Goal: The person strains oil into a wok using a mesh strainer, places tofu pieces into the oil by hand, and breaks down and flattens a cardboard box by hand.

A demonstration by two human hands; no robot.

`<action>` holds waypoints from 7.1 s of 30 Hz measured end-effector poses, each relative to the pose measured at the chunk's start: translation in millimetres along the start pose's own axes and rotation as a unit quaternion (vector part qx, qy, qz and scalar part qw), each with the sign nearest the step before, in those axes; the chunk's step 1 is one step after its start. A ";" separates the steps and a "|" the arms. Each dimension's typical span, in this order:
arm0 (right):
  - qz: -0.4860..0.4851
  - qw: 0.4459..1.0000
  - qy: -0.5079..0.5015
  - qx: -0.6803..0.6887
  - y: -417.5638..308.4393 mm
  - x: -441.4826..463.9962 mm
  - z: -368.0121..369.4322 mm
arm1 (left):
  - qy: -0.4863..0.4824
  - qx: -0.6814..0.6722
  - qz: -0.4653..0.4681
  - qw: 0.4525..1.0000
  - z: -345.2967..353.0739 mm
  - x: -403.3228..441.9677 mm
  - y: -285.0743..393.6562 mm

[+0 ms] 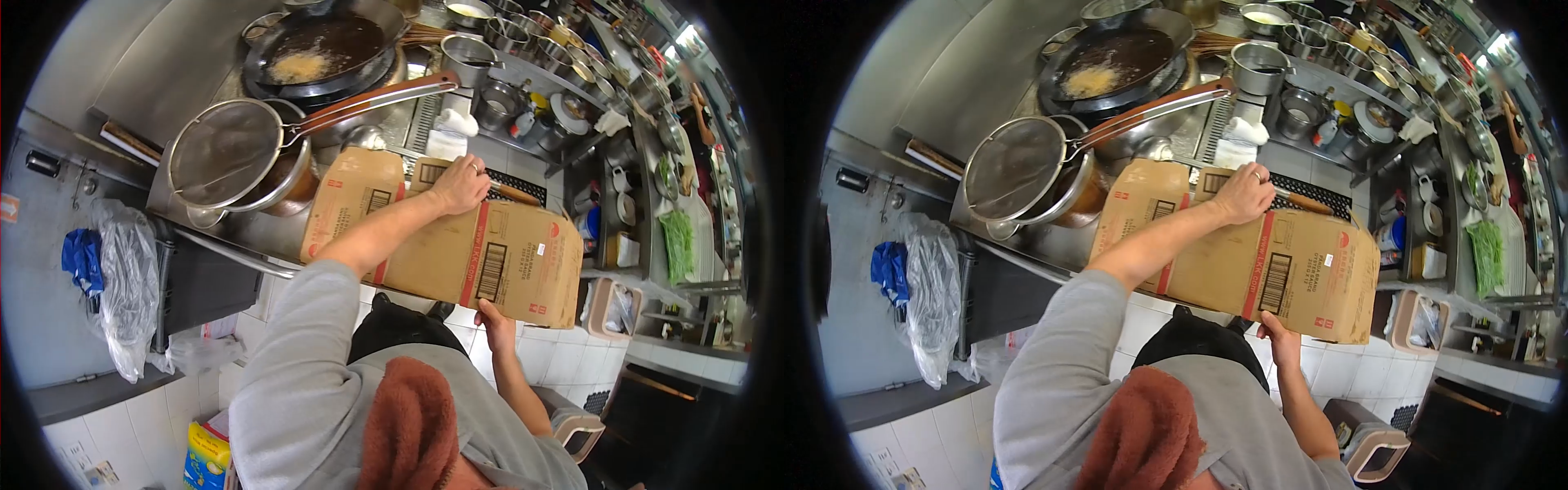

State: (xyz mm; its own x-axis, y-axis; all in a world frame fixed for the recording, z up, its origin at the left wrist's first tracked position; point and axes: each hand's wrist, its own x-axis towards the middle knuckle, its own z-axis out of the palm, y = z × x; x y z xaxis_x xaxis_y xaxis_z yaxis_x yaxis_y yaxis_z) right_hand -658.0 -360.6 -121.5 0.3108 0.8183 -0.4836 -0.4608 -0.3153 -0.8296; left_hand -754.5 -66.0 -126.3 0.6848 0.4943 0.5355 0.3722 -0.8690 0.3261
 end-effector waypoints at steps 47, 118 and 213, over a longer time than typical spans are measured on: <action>-0.048 0.995 -0.036 -0.075 -2.6 24.8 32.3 | 0.647 -0.637 -0.337 0.248 -203.0 -123.9 -61.3; -0.056 0.979 -0.150 -0.123 6.9 72.6 49.8 | 0.010 -0.577 -0.692 0.435 -257.1 -267.4 -130.9; -0.218 0.965 -0.061 -0.130 -72.9 -5.9 -123.0 | -0.364 0.172 -0.557 0.727 -101.8 -191.5 -37.0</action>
State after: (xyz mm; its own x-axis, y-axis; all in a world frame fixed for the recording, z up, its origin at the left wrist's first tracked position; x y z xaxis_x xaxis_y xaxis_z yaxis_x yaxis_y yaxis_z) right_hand -524.0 -401.6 -92.5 0.3200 0.9461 -0.0500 -0.0797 -0.0258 -0.9965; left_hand -963.2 -126.2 -161.6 -0.0571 0.8605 -0.5063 0.9983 0.0434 -0.0387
